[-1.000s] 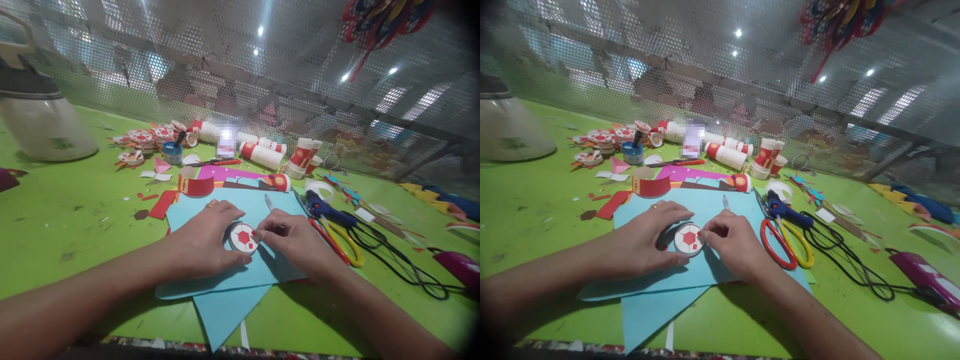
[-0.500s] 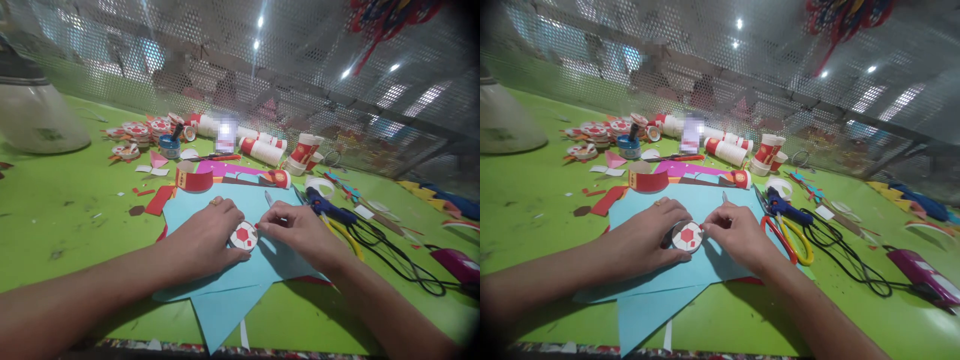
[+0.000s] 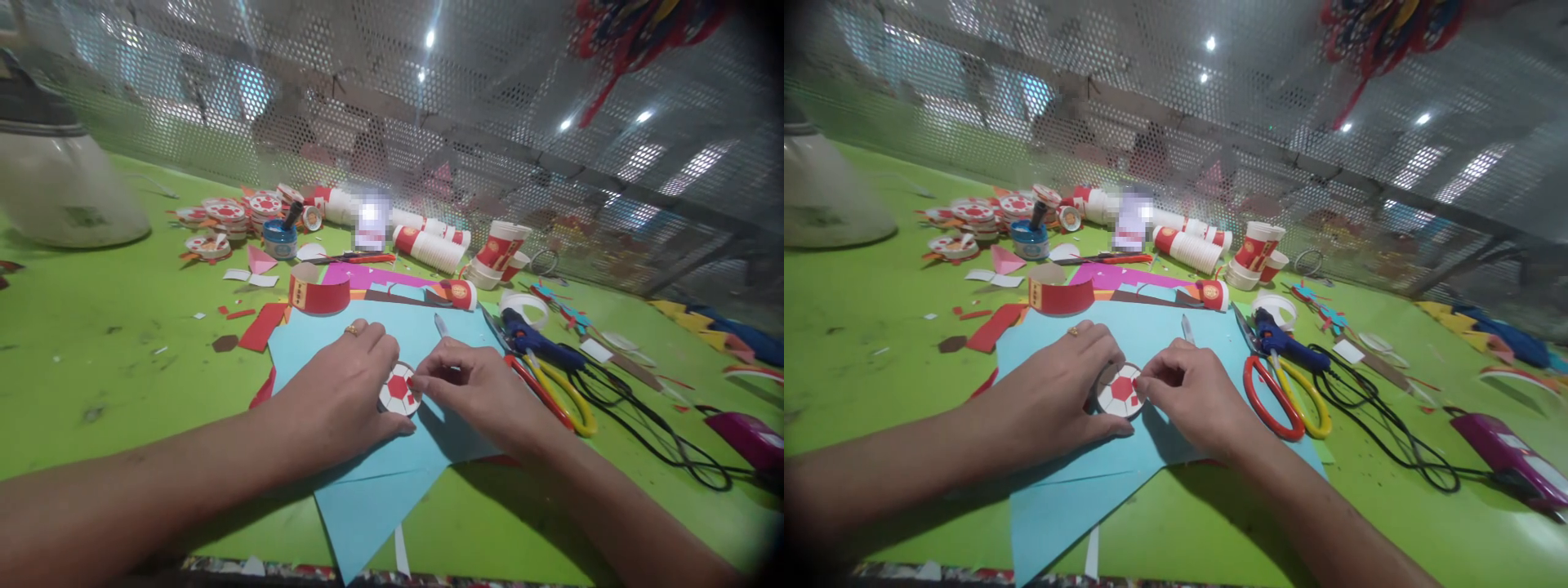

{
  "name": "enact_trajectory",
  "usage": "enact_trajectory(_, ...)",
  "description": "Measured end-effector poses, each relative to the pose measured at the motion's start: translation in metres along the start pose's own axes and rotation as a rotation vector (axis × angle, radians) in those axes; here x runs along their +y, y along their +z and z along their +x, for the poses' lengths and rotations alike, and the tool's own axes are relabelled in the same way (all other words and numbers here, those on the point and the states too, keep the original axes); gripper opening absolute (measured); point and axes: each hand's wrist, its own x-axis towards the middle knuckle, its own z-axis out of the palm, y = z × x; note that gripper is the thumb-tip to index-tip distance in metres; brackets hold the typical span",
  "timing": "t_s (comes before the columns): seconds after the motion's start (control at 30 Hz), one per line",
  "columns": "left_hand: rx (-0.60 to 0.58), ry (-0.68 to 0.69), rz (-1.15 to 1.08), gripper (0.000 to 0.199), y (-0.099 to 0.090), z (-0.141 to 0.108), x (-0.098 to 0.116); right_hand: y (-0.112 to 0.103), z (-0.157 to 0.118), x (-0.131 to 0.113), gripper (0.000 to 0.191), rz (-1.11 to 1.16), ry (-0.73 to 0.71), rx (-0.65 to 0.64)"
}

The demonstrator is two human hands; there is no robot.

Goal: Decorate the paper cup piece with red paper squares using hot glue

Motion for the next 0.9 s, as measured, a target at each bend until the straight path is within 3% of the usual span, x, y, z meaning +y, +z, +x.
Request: enact_trajectory(0.9, -0.008, -0.019, -0.016, 0.036, -0.0009, -0.0013, 0.0006, 0.0034, -0.0001, 0.0022, 0.011, -0.020, -0.010, 0.049)
